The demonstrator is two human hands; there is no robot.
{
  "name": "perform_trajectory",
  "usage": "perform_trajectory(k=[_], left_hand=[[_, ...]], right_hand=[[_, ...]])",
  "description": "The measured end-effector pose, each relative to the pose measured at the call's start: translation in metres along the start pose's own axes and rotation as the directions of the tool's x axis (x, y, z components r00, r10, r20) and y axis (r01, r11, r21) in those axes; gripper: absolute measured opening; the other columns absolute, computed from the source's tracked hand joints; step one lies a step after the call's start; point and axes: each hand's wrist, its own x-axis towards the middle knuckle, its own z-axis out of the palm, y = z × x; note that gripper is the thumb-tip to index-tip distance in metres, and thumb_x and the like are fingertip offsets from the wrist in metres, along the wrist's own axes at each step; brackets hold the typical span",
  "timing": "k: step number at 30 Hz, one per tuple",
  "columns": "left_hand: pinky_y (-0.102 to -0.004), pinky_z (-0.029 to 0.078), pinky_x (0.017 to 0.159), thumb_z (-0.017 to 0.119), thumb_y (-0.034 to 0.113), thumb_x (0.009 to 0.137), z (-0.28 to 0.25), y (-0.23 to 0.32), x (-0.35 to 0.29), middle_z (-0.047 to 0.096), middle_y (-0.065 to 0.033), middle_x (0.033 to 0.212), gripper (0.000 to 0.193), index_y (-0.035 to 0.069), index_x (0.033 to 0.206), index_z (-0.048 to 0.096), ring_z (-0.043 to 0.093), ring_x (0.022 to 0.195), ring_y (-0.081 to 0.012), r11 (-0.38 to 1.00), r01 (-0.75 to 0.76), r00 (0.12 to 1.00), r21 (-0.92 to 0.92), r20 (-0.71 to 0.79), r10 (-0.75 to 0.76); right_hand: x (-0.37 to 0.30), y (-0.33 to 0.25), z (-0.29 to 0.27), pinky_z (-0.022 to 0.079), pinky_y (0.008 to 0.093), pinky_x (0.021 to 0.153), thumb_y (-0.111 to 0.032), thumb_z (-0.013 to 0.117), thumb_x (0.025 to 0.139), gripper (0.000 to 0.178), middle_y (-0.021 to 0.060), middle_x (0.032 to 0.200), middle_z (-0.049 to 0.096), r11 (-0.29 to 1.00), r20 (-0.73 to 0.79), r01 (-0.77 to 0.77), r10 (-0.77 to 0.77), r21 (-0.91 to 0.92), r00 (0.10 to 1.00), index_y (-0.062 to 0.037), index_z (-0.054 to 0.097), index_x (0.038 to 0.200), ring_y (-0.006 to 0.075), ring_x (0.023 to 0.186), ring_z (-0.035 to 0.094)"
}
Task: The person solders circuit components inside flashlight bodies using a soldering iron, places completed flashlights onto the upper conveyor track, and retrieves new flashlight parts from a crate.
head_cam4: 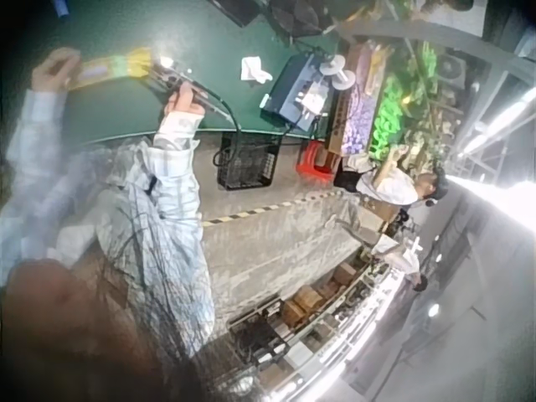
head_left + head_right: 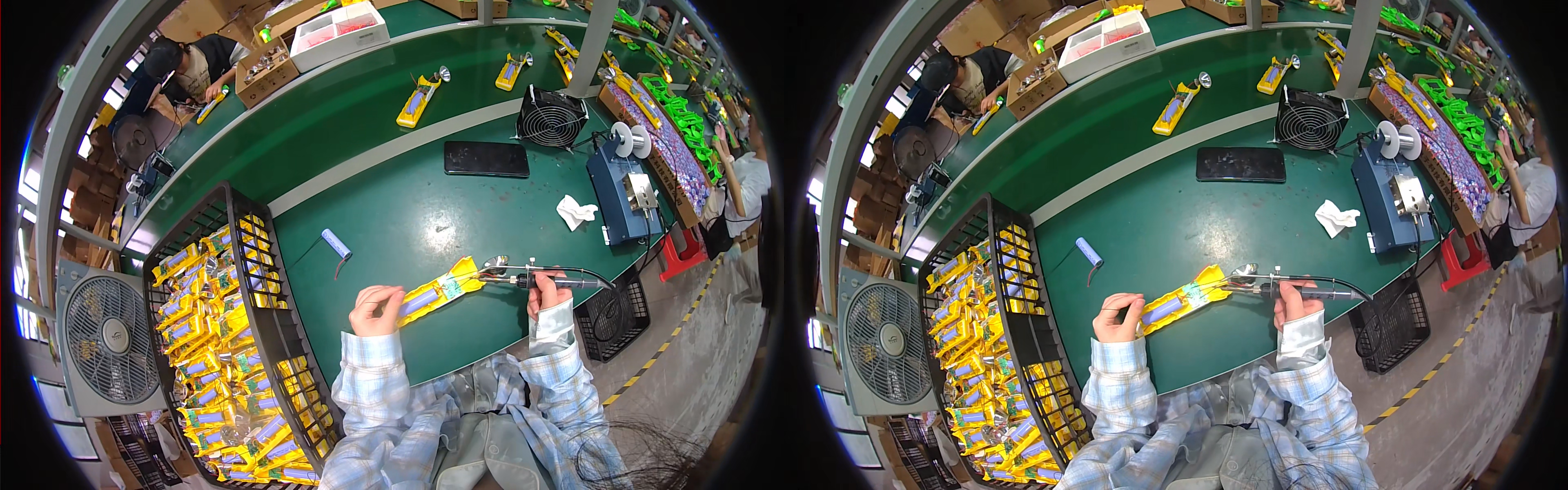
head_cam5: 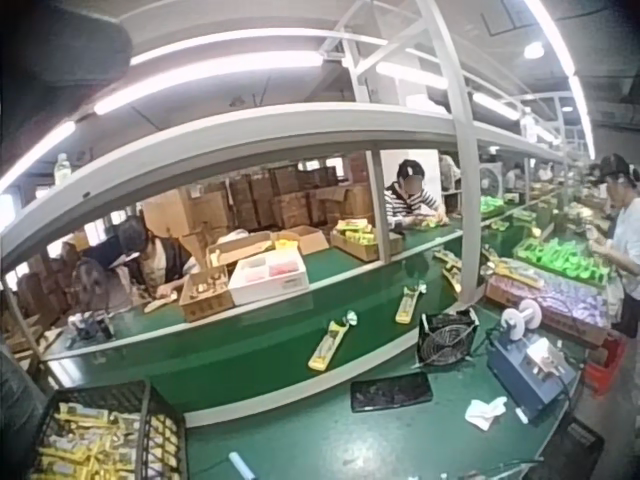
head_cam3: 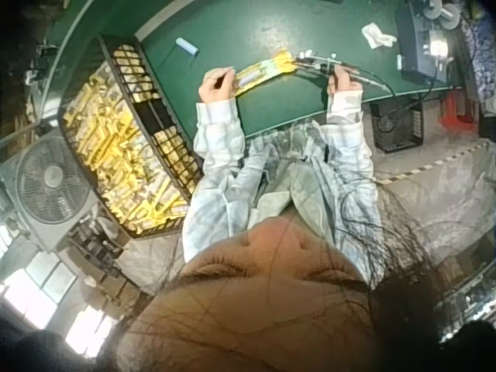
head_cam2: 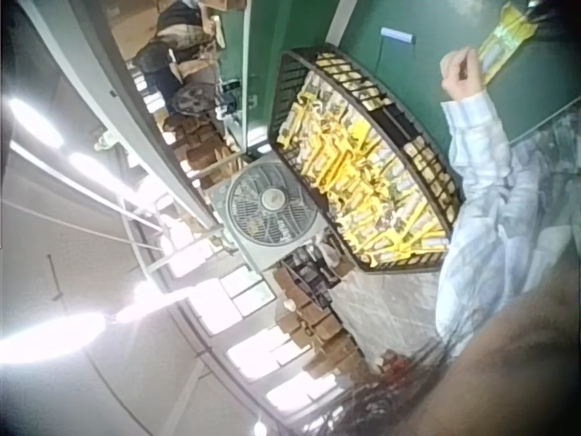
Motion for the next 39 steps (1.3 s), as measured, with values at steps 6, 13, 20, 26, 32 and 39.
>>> perform_trajectory(k=[6, 13, 20, 26, 32, 39], left_hand=[[-0.0288, 0.041, 0.068, 0.049, 0.024, 0.090, 0.010, 0.004, 0.000, 0.056, -0.0065, 0.075, 0.026, 0.002, 0.094, 0.062, 0.050, 0.070, -0.0188, 0.985, -0.171, 0.950, 0.034, 0.271, 0.156], [-0.0362, 0.039, 0.075, 0.055, 0.009, 0.085, 0.018, 0.004, -0.008, 0.055, -0.0086, 0.074, 0.004, 0.005, 0.085, 0.053, 0.050, 0.073, -0.0254, 0.974, -0.169, 0.952, 0.150, 0.280, 0.122], [-0.0305, 0.035, 0.068, 0.066, 0.008, 0.078, 0.026, 0.010, 0.004, 0.053, -0.0019, 0.064, 0.011, 0.008, 0.073, 0.056, 0.049, 0.061, -0.0178, 0.887, -0.395, 0.876, 0.241, 0.388, 0.285], [-0.0308, 0.033, 0.066, 0.070, 0.011, 0.075, 0.032, 0.012, 0.004, 0.051, 0.0005, 0.061, 0.012, 0.010, 0.073, 0.057, 0.047, 0.056, -0.0169, 0.818, -0.458, 0.869, 0.347, 0.370, 0.329], [-0.0307, 0.032, 0.065, 0.070, 0.011, 0.075, 0.033, 0.013, 0.004, 0.050, 0.0012, 0.060, 0.013, 0.011, 0.073, 0.057, 0.047, 0.055, -0.0158, 0.817, -0.458, 0.870, 0.351, 0.365, 0.331], [-0.0301, 0.031, 0.065, 0.070, 0.009, 0.074, 0.034, 0.009, 0.004, 0.051, 0.0017, 0.060, 0.013, 0.011, 0.072, 0.056, 0.047, 0.055, -0.0149, 0.820, -0.465, 0.868, 0.335, 0.353, 0.348]], right_hand=[[0.001, 0.000, 0.005, 0.024, 0.0216, 0.033, -0.017, 0.059, 0.085, 0.011, -0.0010, 0.053, 0.047, 1.000, 0.038, 0.005, -0.006, 0.015, 0.999, -0.0083, 0.054, 0.090, 0.0060, 0.036, 0.033], [0.002, -0.001, 0.008, 0.025, 0.0207, 0.035, -0.018, 0.059, 0.085, 0.010, -0.0009, 0.054, 0.048, 1.000, 0.041, -0.008, 0.008, -0.011, 0.999, -0.0095, 0.055, 0.089, 0.0053, 0.038, 0.035], [0.004, -0.002, 0.010, 0.025, 0.0211, 0.034, -0.018, 0.060, 0.086, 0.012, 0.0002, 0.054, 0.048, 1.000, 0.061, -0.007, 0.008, -0.012, 0.998, -0.0078, 0.054, 0.089, 0.0057, 0.037, 0.035], [0.005, 0.002, 0.012, 0.028, 0.0216, 0.034, -0.016, 0.060, 0.085, 0.013, 0.0025, 0.053, 0.049, 0.998, 0.094, 0.023, -0.017, -0.062, 0.995, -0.0068, 0.052, 0.087, 0.0067, 0.038, 0.037], [0.011, 0.005, 0.012, 0.029, 0.0219, 0.035, -0.015, 0.061, 0.084, 0.013, 0.0032, 0.054, 0.050, 0.995, 0.098, 0.062, -0.054, -0.084, 0.994, -0.0053, 0.052, 0.086, 0.0070, 0.038, 0.039], [0.013, 0.002, 0.012, 0.029, 0.0200, 0.035, -0.013, 0.060, 0.082, 0.010, 0.0003, 0.056, 0.049, 0.975, 0.152, 0.098, -0.068, -0.198, 0.986, -0.0059, 0.052, 0.081, 0.0053, 0.039, 0.040]])
